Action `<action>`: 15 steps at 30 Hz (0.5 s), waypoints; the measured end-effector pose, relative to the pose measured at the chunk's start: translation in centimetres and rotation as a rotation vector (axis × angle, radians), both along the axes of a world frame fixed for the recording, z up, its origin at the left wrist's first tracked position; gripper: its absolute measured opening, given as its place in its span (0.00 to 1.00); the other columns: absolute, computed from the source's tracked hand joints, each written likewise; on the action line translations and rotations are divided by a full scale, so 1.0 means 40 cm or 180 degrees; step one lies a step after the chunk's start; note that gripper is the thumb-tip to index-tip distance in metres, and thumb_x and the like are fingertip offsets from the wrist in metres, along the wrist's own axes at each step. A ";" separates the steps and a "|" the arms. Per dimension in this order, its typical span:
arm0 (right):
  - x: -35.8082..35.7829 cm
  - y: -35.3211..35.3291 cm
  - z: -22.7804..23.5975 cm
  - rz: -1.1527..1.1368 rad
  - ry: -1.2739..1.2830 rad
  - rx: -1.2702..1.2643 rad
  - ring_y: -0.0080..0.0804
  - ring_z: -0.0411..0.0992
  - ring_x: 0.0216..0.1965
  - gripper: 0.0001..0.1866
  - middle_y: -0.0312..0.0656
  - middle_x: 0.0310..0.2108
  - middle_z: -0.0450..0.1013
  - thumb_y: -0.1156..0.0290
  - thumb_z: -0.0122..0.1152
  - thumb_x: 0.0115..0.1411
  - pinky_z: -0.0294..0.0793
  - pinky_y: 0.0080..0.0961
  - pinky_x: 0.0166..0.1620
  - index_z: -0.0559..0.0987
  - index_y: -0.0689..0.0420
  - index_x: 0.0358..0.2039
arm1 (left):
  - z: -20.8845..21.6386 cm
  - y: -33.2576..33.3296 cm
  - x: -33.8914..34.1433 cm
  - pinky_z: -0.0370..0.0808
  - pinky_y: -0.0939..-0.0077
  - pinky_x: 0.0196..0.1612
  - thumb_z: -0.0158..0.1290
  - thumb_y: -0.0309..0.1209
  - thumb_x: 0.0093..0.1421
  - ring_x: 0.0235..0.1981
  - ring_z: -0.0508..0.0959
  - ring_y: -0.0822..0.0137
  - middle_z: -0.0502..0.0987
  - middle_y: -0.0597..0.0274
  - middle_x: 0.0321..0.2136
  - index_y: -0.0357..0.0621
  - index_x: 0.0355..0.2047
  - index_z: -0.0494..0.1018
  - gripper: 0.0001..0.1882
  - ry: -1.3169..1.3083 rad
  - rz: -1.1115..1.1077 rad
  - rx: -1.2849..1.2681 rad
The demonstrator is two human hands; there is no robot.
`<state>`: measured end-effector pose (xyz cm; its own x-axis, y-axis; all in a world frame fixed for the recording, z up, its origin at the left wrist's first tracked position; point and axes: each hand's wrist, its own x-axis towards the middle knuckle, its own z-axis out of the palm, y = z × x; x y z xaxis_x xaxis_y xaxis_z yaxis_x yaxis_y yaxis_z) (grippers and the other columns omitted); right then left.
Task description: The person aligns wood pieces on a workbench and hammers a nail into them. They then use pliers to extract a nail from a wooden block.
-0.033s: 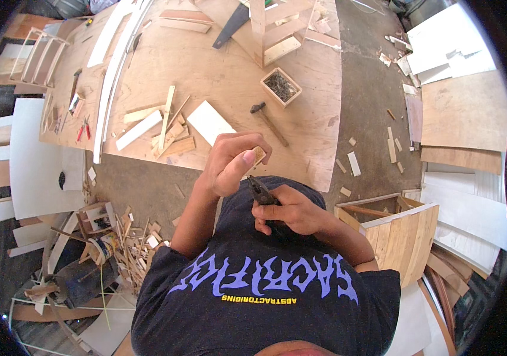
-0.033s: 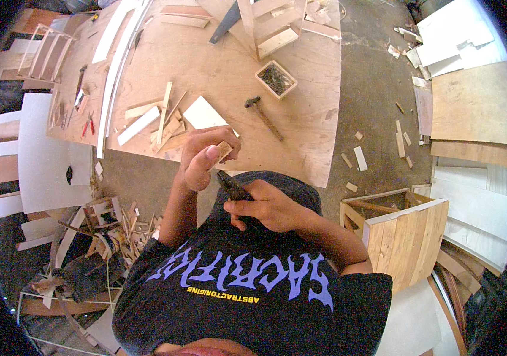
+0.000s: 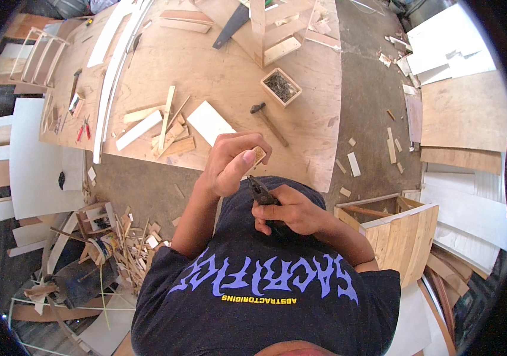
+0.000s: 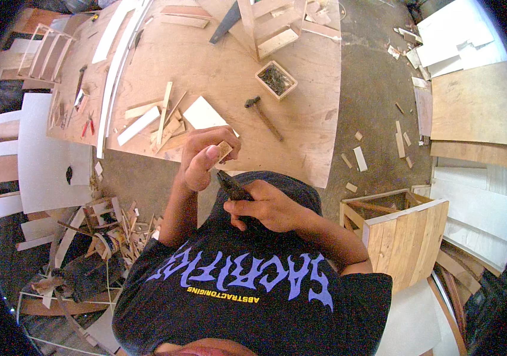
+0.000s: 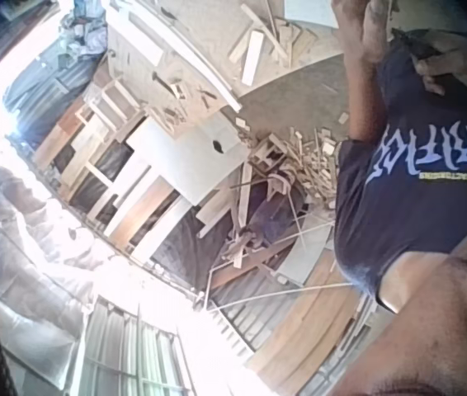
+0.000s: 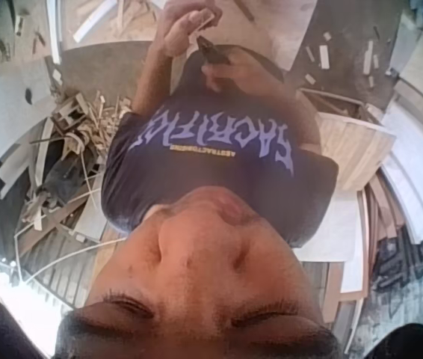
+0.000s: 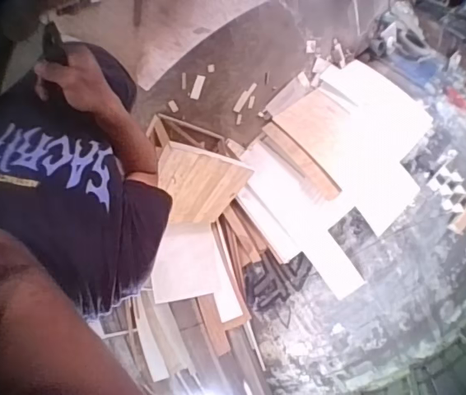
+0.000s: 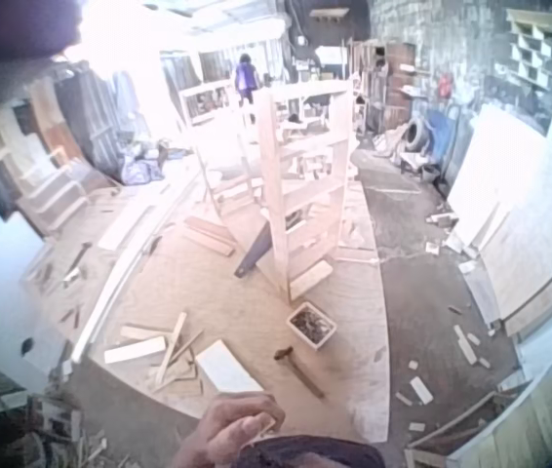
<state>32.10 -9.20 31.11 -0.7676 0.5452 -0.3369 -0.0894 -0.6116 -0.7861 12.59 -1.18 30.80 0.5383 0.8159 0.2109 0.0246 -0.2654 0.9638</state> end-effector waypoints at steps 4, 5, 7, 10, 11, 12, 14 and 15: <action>-0.003 -0.004 -0.004 -0.0016 -0.0045 0.0002 0.27 0.73 0.31 0.15 0.40 0.28 0.75 0.62 0.57 0.72 0.69 0.25 0.40 0.75 0.60 0.34 | -0.011 -0.008 -0.004 0.67 0.68 0.29 0.43 0.47 0.63 0.22 0.72 0.62 0.72 0.55 0.21 0.35 0.29 0.76 0.24 0.0000 0.0080 -0.0066; -0.005 -0.006 -0.006 -0.0026 -0.0043 0.0021 0.27 0.73 0.31 0.15 0.40 0.28 0.75 0.62 0.57 0.72 0.69 0.25 0.40 0.75 0.60 0.34 | -0.012 -0.010 -0.005 0.67 0.68 0.29 0.43 0.47 0.63 0.22 0.72 0.62 0.72 0.55 0.21 0.35 0.29 0.76 0.24 0.0001 0.0099 -0.0055; -0.009 -0.010 -0.011 -0.0033 -0.0014 0.0016 0.27 0.73 0.31 0.15 0.40 0.28 0.75 0.62 0.56 0.72 0.69 0.25 0.40 0.75 0.60 0.33 | -0.012 -0.014 -0.006 0.67 0.68 0.29 0.43 0.46 0.64 0.23 0.73 0.62 0.72 0.55 0.21 0.35 0.29 0.76 0.24 0.0006 0.0136 -0.0034; -0.015 -0.019 -0.013 -0.0058 -0.0051 -0.0005 0.26 0.73 0.31 0.15 0.39 0.27 0.75 0.61 0.56 0.72 0.68 0.25 0.40 0.76 0.60 0.33 | -0.018 -0.030 -0.001 0.67 0.68 0.29 0.43 0.46 0.65 0.22 0.73 0.62 0.72 0.55 0.21 0.35 0.29 0.76 0.24 -0.0012 0.0345 -0.0086; -0.019 -0.021 -0.014 -0.0072 -0.0076 -0.0013 0.26 0.73 0.31 0.15 0.39 0.27 0.75 0.61 0.56 0.72 0.68 0.24 0.40 0.76 0.60 0.33 | -0.020 -0.033 -0.004 0.68 0.68 0.29 0.42 0.46 0.65 0.22 0.73 0.62 0.73 0.55 0.21 0.35 0.29 0.76 0.25 -0.0006 0.0342 -0.0102; -0.023 -0.020 -0.010 -0.0061 -0.0116 0.0021 0.26 0.72 0.31 0.15 0.38 0.26 0.75 0.61 0.56 0.72 0.68 0.24 0.40 0.76 0.60 0.32 | -0.021 -0.035 -0.008 0.68 0.69 0.29 0.42 0.46 0.65 0.22 0.73 0.63 0.73 0.55 0.21 0.35 0.29 0.77 0.25 -0.0001 0.0340 -0.0117; -0.028 -0.016 0.006 -0.0031 -0.0205 0.0089 0.25 0.72 0.30 0.16 0.37 0.25 0.75 0.60 0.56 0.71 0.67 0.23 0.39 0.76 0.60 0.32 | -0.021 -0.036 -0.016 0.68 0.69 0.29 0.42 0.47 0.66 0.22 0.73 0.64 0.73 0.56 0.21 0.35 0.29 0.77 0.26 -0.0031 0.0286 -0.0200; -0.034 -0.016 0.008 -0.0029 -0.0205 0.0081 0.25 0.72 0.30 0.16 0.37 0.26 0.76 0.60 0.56 0.71 0.67 0.23 0.40 0.77 0.59 0.32 | -0.020 -0.034 -0.022 0.68 0.70 0.29 0.42 0.48 0.66 0.23 0.73 0.64 0.74 0.57 0.21 0.36 0.29 0.77 0.26 -0.0062 0.0234 -0.0267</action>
